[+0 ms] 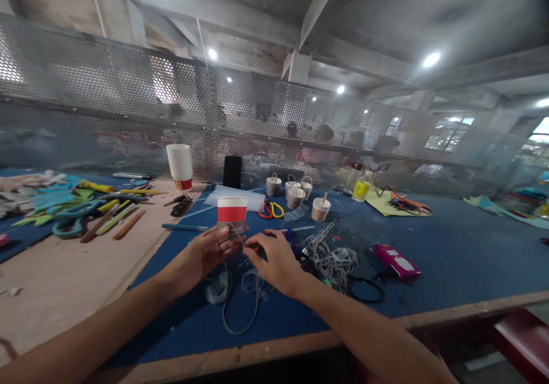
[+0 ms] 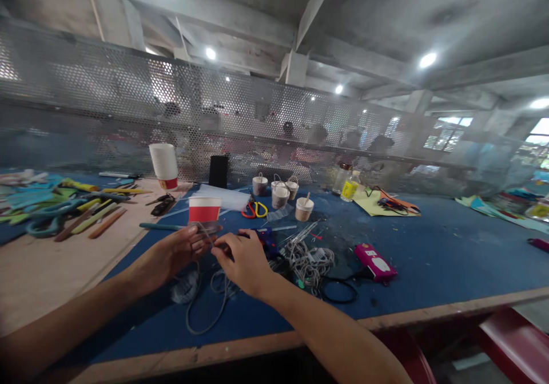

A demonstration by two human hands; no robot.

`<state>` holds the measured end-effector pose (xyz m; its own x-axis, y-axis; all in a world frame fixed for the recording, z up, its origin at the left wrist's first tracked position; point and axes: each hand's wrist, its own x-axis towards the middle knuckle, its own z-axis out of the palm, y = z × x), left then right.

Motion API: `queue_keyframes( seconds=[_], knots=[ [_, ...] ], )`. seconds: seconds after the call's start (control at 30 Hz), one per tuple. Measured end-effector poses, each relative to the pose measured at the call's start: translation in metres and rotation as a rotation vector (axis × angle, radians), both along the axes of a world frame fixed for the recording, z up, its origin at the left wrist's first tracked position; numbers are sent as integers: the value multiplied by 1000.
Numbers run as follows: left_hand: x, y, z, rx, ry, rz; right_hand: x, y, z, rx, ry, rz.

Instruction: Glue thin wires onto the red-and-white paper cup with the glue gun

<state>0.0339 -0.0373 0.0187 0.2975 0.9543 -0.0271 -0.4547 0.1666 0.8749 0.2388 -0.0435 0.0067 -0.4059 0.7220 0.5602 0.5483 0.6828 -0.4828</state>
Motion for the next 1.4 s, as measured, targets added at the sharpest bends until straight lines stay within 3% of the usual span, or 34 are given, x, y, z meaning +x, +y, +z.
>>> queue_keyframes(
  seconds=[0.27,0.4,0.63,0.77,0.87,1.13,1.2,1.3,1.4],
  knots=[
    [-2,-2,6,-47,-25,-26,1,2,-6,78,-144,34],
    [-5,-2,5,-67,-56,-9,3,0,3,93,-175,30],
    [-8,-6,9,-78,-18,14,47,20,33,-41,-399,-391],
    [-7,-9,11,-93,37,21,73,35,27,-234,-637,-518],
    [-7,-9,10,-76,65,11,79,41,17,-354,-666,-532],
    [-5,-6,11,-43,83,-8,81,47,5,-421,-423,-519],
    [-5,-5,10,-39,81,-7,84,49,4,-480,-212,-476],
    [-5,-4,8,-37,76,19,84,52,6,-623,263,-287],
    [-5,-3,6,-46,72,58,80,48,12,-608,586,-107]
  ],
)
